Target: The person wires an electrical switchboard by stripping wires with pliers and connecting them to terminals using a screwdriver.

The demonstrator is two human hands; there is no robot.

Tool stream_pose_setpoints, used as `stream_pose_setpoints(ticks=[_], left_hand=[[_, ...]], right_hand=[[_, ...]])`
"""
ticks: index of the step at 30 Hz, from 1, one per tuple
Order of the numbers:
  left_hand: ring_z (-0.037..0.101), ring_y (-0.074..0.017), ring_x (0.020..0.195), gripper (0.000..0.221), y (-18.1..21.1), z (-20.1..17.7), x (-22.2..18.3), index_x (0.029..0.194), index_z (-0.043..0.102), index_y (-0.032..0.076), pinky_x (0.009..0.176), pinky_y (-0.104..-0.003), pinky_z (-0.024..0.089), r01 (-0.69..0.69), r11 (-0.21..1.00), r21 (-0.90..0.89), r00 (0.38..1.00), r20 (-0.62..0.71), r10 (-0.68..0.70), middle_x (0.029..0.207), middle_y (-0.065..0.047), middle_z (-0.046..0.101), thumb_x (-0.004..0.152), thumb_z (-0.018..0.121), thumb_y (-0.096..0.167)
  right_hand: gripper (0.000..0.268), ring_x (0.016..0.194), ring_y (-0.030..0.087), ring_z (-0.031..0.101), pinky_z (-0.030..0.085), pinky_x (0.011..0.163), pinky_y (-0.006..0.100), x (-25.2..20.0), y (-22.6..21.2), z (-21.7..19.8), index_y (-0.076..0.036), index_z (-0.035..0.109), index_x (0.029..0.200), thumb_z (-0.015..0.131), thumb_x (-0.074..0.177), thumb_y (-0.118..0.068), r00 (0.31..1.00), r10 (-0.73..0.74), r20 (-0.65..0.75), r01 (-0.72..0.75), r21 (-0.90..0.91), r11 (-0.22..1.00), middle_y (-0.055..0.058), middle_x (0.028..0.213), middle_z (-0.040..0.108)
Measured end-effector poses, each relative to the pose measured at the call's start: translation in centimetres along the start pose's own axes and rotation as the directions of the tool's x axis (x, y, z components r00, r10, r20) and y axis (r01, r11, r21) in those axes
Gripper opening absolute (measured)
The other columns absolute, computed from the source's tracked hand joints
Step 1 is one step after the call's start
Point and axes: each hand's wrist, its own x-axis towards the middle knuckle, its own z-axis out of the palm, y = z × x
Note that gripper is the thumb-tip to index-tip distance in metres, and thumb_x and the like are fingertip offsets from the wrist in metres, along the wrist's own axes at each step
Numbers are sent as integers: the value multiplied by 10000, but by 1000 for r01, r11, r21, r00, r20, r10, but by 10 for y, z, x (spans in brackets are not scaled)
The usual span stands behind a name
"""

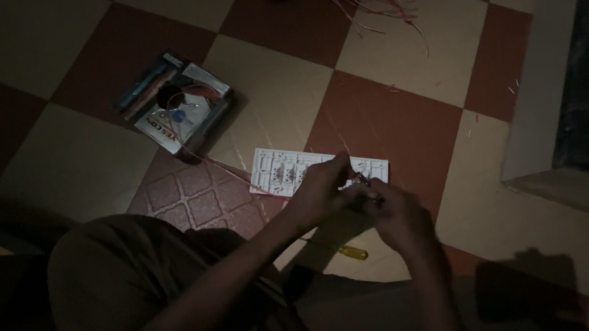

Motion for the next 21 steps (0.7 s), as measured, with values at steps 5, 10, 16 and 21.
stream_pose_setpoints(ticks=[5, 10, 16, 21], left_hand=[[741, -267, 733, 271, -12, 3, -8, 917, 548, 13, 618, -366, 555, -27, 999, -21, 998, -58, 26, 799, -155, 689, 918, 768, 172], [727, -242, 689, 274, -17, 11, -13, 824, 528, 11, 619, -366, 548, -41, 999, -24, 991, -125, 37, 754, -147, 670, 920, 755, 133], [680, -172, 797, 280, -14, 21, -16, 856, 599, -40, 735, -351, 580, 274, 434, -858, 918, 100, -383, 835, -117, 670, 1044, 651, 160], [692, -258, 754, 187, -5, 18, -18, 888, 591, 35, 650, -375, 531, -18, 998, 61, 980, -195, 29, 817, -140, 673, 898, 764, 103]], right_hand=[[359, 1006, 241, 742, 547, 861, 422, -1, -10, 4, -231, 649, 1293, 619, 944, -313, 997, 63, 40, -63, -10, 998, 99, 1111, 741], [332, 971, 245, 757, 557, 865, 413, -5, -9, 5, -209, 670, 1259, 630, 945, -310, 1000, 21, 9, -21, 20, 1000, 117, 1076, 767], [326, 1007, 213, 720, 552, 852, 420, 14, 23, 28, -210, 651, 1296, 533, 999, -275, 998, 59, 22, -60, 84, 995, 92, 1161, 728], [423, 1083, 353, 653, 498, 907, 497, 45, 59, 35, -78, 589, 1346, 614, 1004, -327, 920, 287, -266, -173, 382, 908, 197, 1209, 681]])
